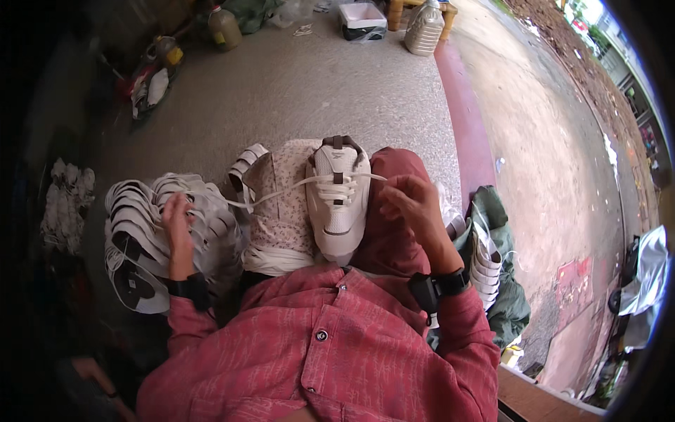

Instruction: The recorder is lacing a white shoe while sitting on the floor among many other shoe components.

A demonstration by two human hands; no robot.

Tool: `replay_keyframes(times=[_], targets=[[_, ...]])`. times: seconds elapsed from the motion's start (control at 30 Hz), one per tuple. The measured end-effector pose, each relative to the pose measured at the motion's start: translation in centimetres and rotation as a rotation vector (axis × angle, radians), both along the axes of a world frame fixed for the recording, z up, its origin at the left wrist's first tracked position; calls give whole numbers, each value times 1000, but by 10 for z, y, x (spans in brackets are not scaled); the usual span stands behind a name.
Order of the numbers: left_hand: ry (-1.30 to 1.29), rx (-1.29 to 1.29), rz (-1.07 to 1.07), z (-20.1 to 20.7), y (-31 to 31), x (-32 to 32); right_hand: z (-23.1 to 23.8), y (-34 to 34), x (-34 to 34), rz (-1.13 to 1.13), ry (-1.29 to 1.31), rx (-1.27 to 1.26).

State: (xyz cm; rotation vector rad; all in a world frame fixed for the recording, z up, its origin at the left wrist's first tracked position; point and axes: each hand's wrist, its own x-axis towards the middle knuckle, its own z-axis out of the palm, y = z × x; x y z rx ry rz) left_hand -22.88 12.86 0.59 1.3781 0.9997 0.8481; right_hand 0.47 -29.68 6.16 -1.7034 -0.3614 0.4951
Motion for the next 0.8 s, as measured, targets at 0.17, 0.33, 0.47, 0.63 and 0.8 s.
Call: replay_keyframes(times=[0.17, 0.33, 0.47, 0.63, 0.8], targets=[[-51, -561, -878, 57, -94, 39, -5, 6, 5, 118, 674, 294], [-266, -883, -1159, 54, -146, 71, -28, 32, -1, 58, 778, 617], [-494, -1075, -979, 33, -166, 92, -27, 51, -5, -9, 685, 700], [-587, -931, -953, 29, -165, 115, -26, 55, -4, -47, 606, 668], [-516, -777, -882, 23, -147, 109, -35, 39, 5, -125, 607, 734]])
